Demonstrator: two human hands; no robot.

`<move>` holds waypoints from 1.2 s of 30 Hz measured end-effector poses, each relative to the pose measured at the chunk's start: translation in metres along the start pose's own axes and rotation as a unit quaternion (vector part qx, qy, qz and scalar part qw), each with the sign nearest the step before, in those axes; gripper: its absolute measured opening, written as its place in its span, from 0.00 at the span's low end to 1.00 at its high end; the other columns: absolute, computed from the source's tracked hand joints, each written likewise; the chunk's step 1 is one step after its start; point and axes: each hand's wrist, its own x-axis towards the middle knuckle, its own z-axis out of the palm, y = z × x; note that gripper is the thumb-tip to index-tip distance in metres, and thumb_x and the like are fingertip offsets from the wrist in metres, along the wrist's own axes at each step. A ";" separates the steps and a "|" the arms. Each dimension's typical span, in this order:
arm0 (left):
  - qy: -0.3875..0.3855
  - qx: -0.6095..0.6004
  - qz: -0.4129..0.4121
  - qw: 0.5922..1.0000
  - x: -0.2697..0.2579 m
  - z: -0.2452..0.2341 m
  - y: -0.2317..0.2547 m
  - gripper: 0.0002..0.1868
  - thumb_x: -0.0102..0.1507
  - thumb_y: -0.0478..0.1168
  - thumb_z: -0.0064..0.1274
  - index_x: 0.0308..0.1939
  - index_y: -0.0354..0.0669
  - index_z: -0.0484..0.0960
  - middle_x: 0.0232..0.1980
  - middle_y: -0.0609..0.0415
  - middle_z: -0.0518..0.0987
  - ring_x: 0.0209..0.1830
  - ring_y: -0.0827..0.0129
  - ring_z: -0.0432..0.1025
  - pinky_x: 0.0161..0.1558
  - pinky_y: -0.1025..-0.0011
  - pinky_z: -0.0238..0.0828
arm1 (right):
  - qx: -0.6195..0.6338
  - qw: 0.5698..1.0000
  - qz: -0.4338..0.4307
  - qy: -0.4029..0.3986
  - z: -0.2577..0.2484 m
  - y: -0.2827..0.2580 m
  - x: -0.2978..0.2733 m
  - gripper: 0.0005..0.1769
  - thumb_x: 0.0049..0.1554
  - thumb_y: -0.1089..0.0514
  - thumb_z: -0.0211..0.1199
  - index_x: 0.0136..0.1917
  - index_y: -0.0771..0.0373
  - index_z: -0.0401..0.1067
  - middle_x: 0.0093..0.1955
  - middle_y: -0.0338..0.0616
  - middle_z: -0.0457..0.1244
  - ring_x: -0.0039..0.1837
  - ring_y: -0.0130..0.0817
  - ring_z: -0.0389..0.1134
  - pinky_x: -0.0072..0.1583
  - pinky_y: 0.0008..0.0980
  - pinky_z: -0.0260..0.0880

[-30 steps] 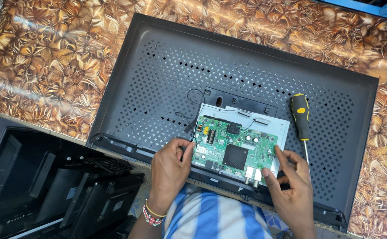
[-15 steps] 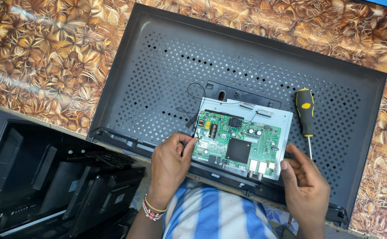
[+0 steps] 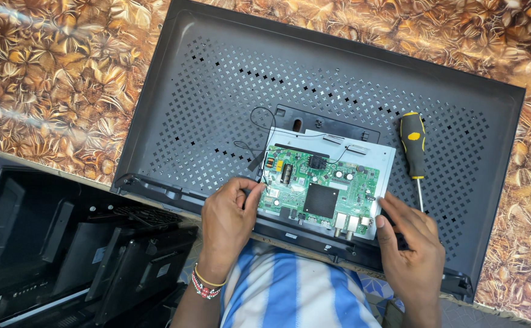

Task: The person uses a screwdriver to remove screws from a circuit board mounted inside a black perforated metal casing. They then lift the circuit board out of the casing and place it on a nearby workbench.

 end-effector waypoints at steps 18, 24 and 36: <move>-0.167 -0.479 -0.190 0.841 -0.017 -0.010 0.004 0.13 0.67 0.45 0.53 0.47 0.40 0.73 0.33 0.60 0.63 0.19 0.80 0.52 0.21 0.79 0.46 | -0.158 0.980 -0.044 0.111 0.002 0.067 0.016 0.12 0.65 0.60 0.63 0.61 0.65 0.75 0.49 0.47 0.62 0.51 0.44 0.61 0.56 0.45 0.63; -0.341 -0.751 -0.155 0.543 -0.018 -0.004 0.032 0.28 0.71 0.40 0.42 0.71 0.23 0.63 0.65 0.29 0.72 0.65 0.44 0.70 0.67 0.51 0.68 | -0.140 0.980 0.133 0.046 -0.005 0.070 0.022 0.17 0.70 0.47 0.49 0.61 0.58 0.72 0.49 0.44 0.65 0.48 0.40 0.67 0.50 0.46 0.65; -0.389 -0.733 -0.191 0.525 -0.020 0.010 0.051 0.31 0.68 0.38 0.41 0.74 0.25 0.60 0.74 0.27 0.65 0.76 0.41 0.61 0.73 0.57 0.61 | 0.543 0.839 -0.024 0.032 -0.004 0.036 -0.025 0.17 0.66 0.53 0.61 0.49 0.73 0.73 0.48 0.68 0.69 0.42 0.55 0.76 0.45 0.41 0.86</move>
